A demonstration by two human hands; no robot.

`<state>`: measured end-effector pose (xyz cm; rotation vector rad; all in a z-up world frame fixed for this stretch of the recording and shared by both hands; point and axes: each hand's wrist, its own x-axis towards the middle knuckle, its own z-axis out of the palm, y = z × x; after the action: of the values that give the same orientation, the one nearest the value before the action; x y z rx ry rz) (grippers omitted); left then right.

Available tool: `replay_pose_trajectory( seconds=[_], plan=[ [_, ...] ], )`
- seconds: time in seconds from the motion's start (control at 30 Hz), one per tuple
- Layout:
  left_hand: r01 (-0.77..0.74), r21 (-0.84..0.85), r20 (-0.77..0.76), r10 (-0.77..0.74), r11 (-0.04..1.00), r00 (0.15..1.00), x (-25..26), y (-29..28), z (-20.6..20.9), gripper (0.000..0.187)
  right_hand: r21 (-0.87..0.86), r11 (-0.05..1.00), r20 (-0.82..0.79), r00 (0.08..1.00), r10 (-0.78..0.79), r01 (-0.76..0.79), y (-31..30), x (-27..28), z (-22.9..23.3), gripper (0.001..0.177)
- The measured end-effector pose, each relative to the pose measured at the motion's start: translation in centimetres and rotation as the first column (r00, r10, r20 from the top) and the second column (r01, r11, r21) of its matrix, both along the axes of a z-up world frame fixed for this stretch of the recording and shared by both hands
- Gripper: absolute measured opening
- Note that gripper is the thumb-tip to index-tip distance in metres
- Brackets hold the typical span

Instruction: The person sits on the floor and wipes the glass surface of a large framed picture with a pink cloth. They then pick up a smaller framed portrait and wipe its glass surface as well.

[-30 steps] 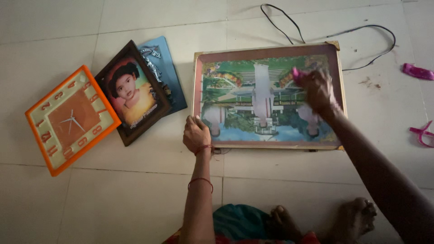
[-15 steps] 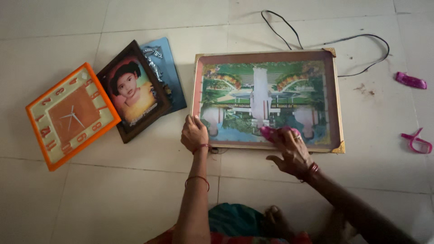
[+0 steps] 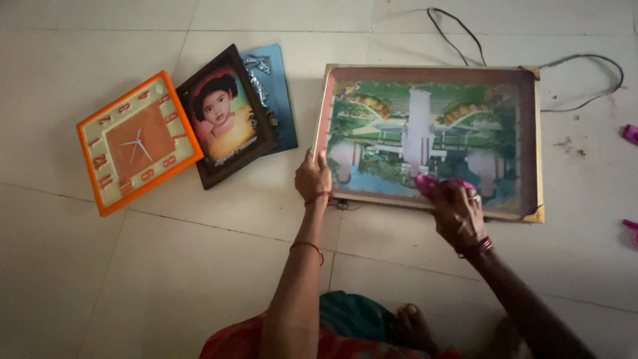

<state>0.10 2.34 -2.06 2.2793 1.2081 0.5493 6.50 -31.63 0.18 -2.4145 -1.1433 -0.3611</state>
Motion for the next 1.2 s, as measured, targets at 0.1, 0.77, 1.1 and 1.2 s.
replay_pose_trajectory(
  seconds=[0.1, 0.77, 1.1, 1.2],
  plan=[
    [0.072, -0.064, 0.086, -0.067, 0.995, 0.994, -0.4, 1.4, -2.4, 0.051, -0.013, 0.998, 0.031, 0.998, -0.060, 0.061, 0.2, -0.7, -0.2, 0.068],
    [0.464, -0.848, 0.342, 0.933, 0.257, 0.108, -5.4, 20.5, -14.6, 0.048, 0.169, 0.971, 0.063, 0.982, -0.179, 0.167, 0.6, -2.0, -1.9, 0.064],
    [0.480, -0.785, 0.494, 0.863, 0.390, 0.106, -4.8, 23.8, -16.6, 0.054, 0.198, 0.968, 0.065, 0.983, -0.170, 0.154, 0.8, -2.0, -1.5, 0.066],
    [0.386, -0.837, 0.468, 0.873, 0.388, 0.136, -4.2, 23.7, -16.6, 0.055, 0.199, 0.967, 0.066, 0.983, -0.173, 0.157, 0.7, -1.8, -1.7, 0.064]
  ],
)
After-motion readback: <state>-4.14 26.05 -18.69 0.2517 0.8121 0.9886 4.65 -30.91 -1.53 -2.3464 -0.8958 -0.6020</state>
